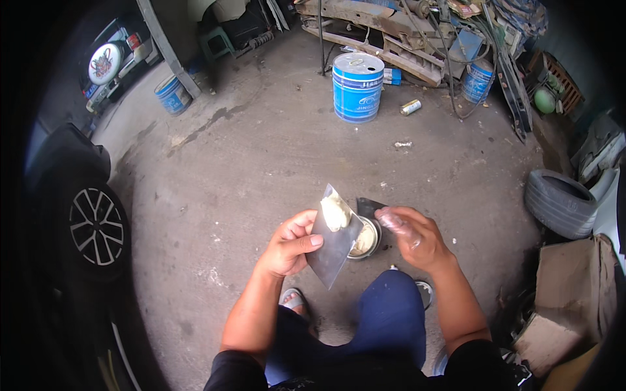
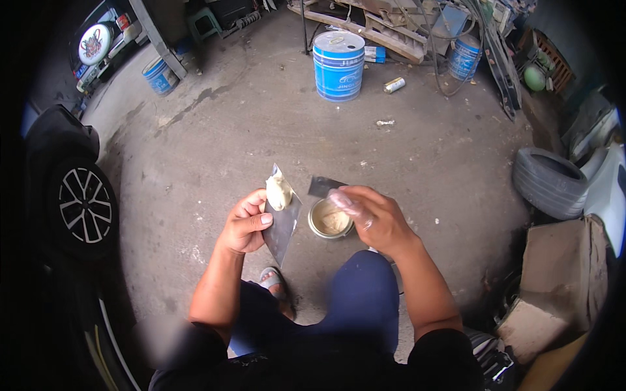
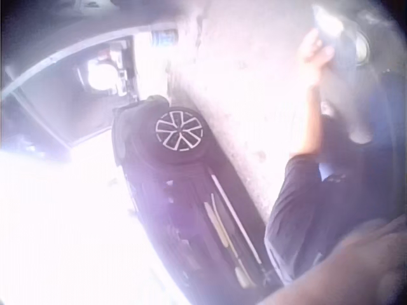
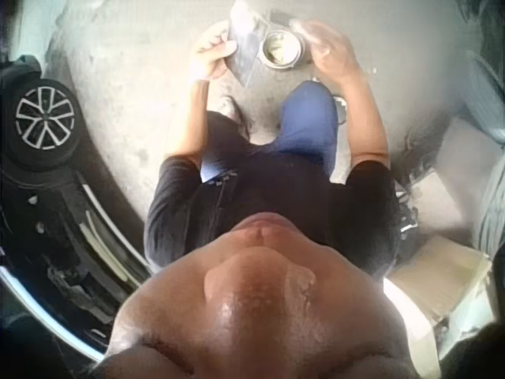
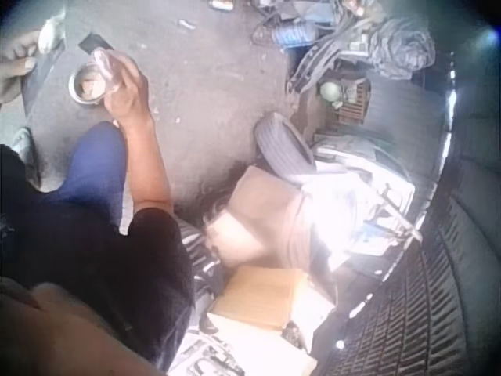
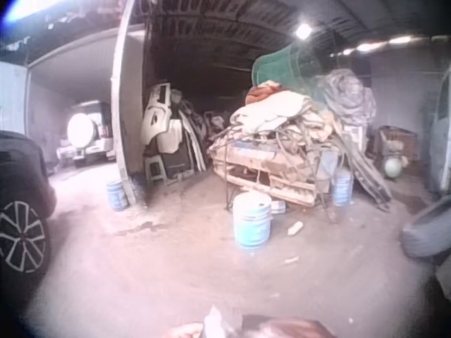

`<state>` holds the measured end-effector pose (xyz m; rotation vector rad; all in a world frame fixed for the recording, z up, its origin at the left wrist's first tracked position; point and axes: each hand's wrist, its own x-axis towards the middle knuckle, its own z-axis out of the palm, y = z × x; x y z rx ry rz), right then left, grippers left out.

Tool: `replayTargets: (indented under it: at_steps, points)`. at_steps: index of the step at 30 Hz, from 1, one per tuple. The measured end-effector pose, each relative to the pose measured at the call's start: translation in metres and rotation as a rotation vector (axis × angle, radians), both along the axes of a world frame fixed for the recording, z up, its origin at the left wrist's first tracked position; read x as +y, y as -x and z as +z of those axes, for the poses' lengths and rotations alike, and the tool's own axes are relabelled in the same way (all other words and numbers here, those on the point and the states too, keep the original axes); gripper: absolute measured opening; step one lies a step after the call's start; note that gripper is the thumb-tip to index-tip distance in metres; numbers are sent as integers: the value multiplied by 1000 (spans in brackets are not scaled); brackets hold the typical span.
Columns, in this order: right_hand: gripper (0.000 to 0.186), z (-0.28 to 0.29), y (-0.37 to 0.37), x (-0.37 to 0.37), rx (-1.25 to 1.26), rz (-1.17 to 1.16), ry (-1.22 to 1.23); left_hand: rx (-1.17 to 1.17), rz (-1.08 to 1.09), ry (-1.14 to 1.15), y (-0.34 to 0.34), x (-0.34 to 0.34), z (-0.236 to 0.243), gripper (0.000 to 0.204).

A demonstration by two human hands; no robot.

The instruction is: The person mixes a yellow filler compound on a metal plate using a scraper, then applies the filler to a damaged area on the rear quarter panel of a black car. The person smooths the filler over the repair area.

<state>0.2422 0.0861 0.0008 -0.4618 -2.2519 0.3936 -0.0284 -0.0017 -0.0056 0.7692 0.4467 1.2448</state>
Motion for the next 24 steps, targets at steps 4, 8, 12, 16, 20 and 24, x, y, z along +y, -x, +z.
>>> replayTargets:
  at_steps: [4, 8, 12, 16, 20, 24]
  points:
    - [59, -3, 15, -9, 873, 28, 887, -412, -235, 14, 2, 6, -12, 25]
    - [63, -13, 22, -14, 689, 250, 1190, -601, -380, 96, -19, -1, -11, 33]
    - [54, -21, 42, -18, 535, 274, 1138, -624, -492, 99, -25, -2, -23, 47]
    - [54, -5, 58, -24, 552, 325, 1085, -504, -353, 161, -22, -7, -15, 46]
    - [52, 41, 59, -29, 688, 430, 1014, -134, 168, 369, -36, 0, 9, 45]
    - [52, 18, 42, -18, 808, 250, 1091, -117, 228, 99, -6, 2, -20, 19]
